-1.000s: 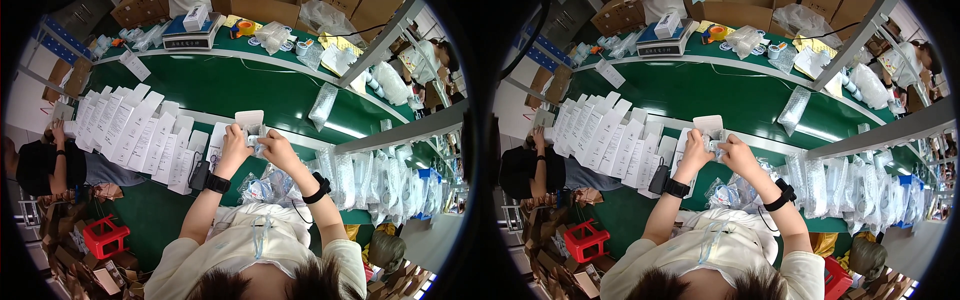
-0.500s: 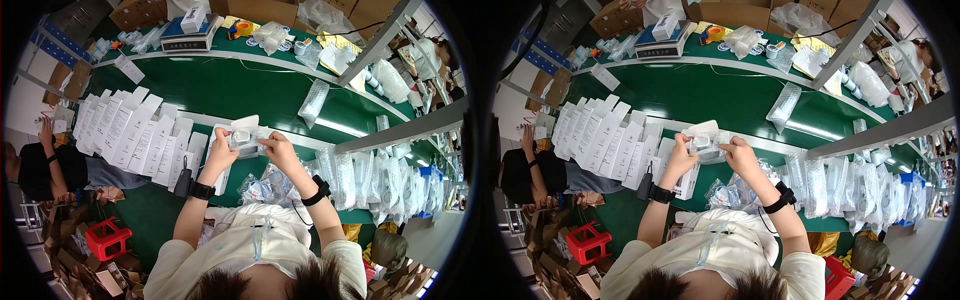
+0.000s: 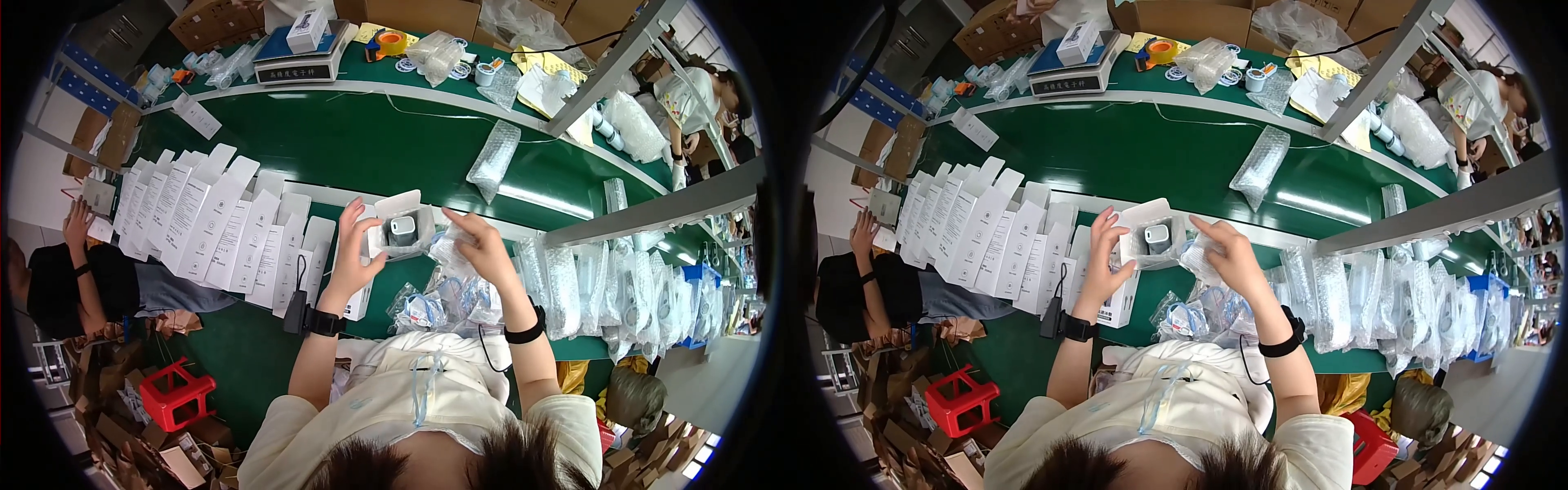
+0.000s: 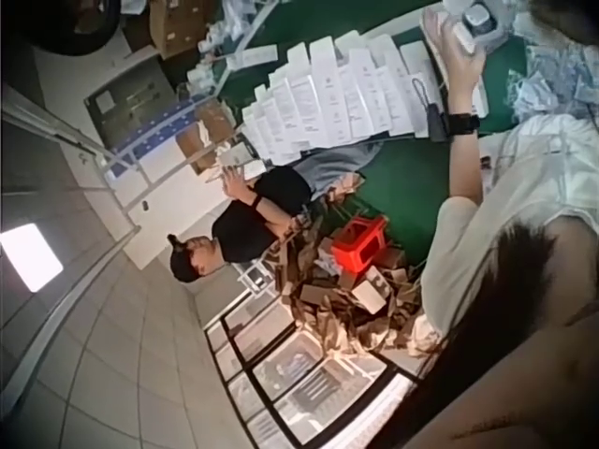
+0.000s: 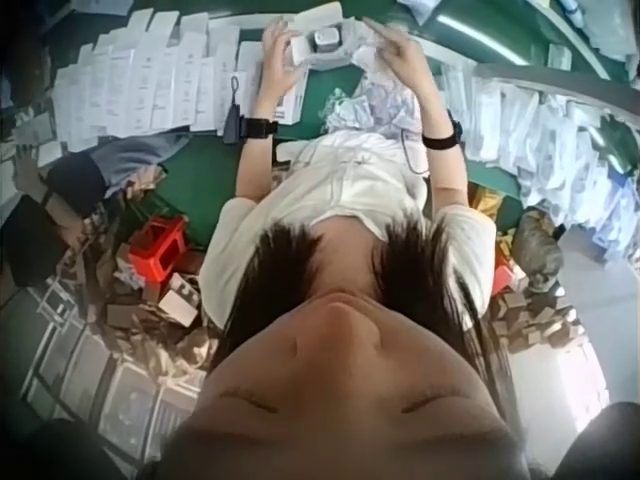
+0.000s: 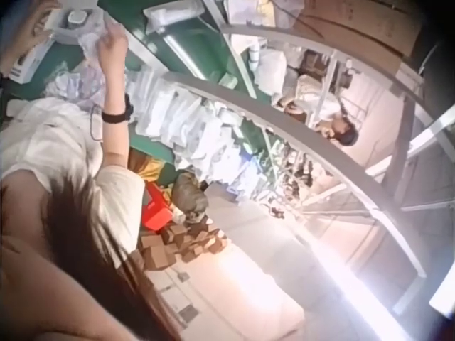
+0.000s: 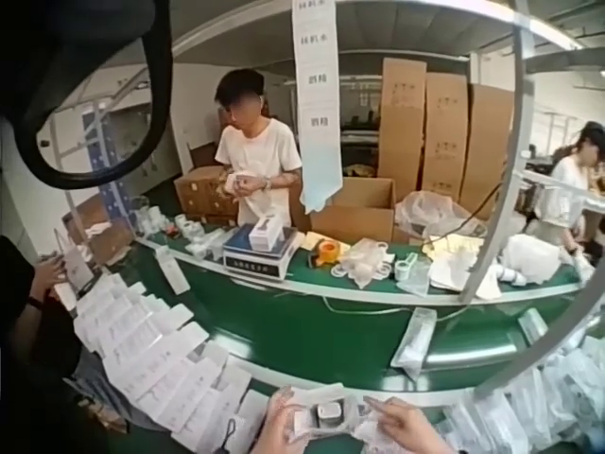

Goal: The person packages handheld fans by hand, placing a bubble-wrapped fan and a small plastic bag into a white box. They then close the box flaps and set the completed package onto the green assembly line.

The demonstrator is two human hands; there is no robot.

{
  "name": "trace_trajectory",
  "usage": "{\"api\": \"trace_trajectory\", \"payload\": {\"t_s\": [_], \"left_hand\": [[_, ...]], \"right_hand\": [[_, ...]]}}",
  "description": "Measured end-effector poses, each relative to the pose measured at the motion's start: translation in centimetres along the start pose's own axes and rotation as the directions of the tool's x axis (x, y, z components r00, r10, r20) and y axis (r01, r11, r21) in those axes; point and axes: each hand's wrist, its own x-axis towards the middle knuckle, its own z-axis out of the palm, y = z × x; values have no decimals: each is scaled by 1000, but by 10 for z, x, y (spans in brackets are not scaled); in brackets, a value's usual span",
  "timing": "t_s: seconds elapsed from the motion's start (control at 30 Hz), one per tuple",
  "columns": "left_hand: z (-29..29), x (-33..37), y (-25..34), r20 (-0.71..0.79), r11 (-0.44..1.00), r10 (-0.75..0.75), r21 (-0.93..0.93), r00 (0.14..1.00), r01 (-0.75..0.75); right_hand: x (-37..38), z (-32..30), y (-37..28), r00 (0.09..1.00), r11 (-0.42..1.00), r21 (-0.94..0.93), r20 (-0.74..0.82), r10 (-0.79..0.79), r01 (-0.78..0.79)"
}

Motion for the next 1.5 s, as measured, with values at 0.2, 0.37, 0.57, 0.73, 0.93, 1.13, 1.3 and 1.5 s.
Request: {"api": "trace_trajectory", "payload": {"t_s": [0.2, 0.37, 0.57, 0.73, 0.93, 1.13, 1.3, 1.5], "left_hand": [[7, 18, 7, 150, 974, -169, 177, 974, 142], [15, 25, -7, 92, 910, -404, -64, 910, 411], [18, 20, -29, 61, 877, -448, -162, 892, 452], [24, 25, -25, -8, 909, -405, -113, 914, 401], [37, 32, -17, 37, 776, -451, -479, 892, 411], [2, 49, -18, -2, 641, -523, -660, 852, 392], [-3, 9, -87, -77, 912, -380, 132, 922, 387], [22, -1, -88, 94, 903, -370, 271, 924, 334]], "right_hand": [[-3, 15, -24, 970, 894, 446, -234, 68, 45], [4, 69, 2, 845, 889, -23, -302, -441, 456], [11, 56, -3, 864, 609, -615, 322, -387, 502], [15, 53, 2, 881, 572, -675, 414, -229, 466], [24, 53, 43, 920, 938, -55, -183, -346, 342], [35, -16, 40, 949, 984, 90, -292, -119, 151], [98, -63, 30, 896, 917, -341, -311, -317, 206], [125, -3, 120, 933, 873, -480, -346, -95, -89]]}}
